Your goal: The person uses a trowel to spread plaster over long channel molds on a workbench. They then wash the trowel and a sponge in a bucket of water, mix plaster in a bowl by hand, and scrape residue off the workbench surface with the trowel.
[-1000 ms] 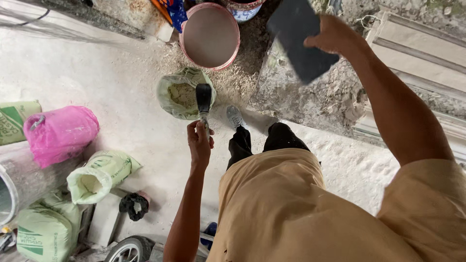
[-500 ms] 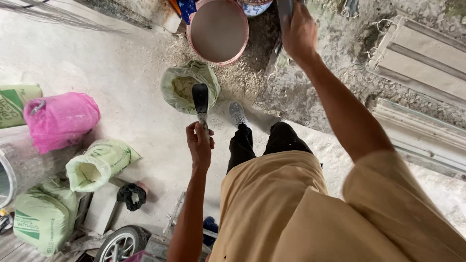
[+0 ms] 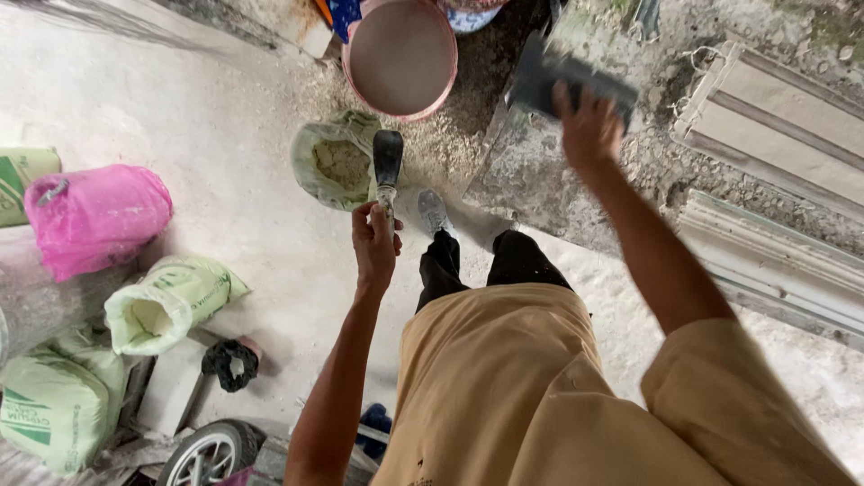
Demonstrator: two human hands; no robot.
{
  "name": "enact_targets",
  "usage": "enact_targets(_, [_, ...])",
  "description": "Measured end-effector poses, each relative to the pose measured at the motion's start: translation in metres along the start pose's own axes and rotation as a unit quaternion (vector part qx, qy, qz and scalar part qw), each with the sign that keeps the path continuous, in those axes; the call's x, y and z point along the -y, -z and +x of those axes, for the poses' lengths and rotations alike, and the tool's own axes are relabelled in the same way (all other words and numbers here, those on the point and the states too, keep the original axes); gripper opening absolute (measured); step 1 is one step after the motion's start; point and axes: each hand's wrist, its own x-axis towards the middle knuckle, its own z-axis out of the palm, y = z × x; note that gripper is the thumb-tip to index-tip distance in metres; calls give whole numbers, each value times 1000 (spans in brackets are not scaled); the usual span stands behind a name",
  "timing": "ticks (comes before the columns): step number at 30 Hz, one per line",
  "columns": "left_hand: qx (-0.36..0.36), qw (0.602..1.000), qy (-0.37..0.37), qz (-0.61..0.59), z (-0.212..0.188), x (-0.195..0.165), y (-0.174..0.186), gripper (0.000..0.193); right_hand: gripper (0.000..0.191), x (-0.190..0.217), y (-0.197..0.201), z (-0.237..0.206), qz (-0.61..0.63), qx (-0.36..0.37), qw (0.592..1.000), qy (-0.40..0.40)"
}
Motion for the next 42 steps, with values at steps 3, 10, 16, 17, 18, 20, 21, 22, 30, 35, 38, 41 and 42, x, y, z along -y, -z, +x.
enact_targets(3, [7, 1000, -12, -8, -2, -4, -4, 32, 72, -62, 34, 47, 42, 134, 989, -44])
enact_targets(10, [-21, 1000, 5, -19, -19, 12, 2, 33, 94, -125, 88, 72, 312, 185, 932, -13])
enact_targets(16, [-35, 998, 52, -3, -28, 26, 7, 33, 86, -82, 52, 128, 334, 96, 927, -143])
enact_targets(17, [-36, 997, 62, -1, -29, 26, 8, 33, 78, -72, 50, 135, 382, 57, 906, -172])
enact_targets(18, [-38, 997, 60, -2, -29, 26, 8, 32, 71, -61, 52, 140, 428, 17, 881, -203])
enact_targets(20, [-33, 998, 57, -5, -29, 25, 8, 32, 56, -43, 53, 146, 503, -103, 829, -221])
enact_targets(21, [-32, 998, 55, -4, -29, 24, 9, 32, 50, -34, 54, 146, 529, -178, 804, -204])
enact_targets(22, [-33, 998, 48, -4, -29, 23, 8, 32, 46, -28, 52, 144, 551, -255, 774, -182])
enact_targets(30, [6, 999, 43, -2, -20, 19, -3, 33, 49, -20, -3, 53, 607, -163, 717, -301])
enact_targets(35, [24, 1000, 6, 13, -15, 19, -9, 32, 40, -39, -12, -8, 490, -262, 754, -350])
enact_targets(38, [22, 999, 17, -20, -13, 18, -11, 30, 28, -13, 10, -33, 420, -301, 803, -297])
enact_targets(41, [13, 999, 22, -33, -12, 15, -9, 29, 24, 50, 32, -64, 270, -301, 911, -76])
enact_targets(42, [6, 999, 17, -32, -12, 14, -8, 29, 38, 72, 36, -75, 238, -308, 921, -9])
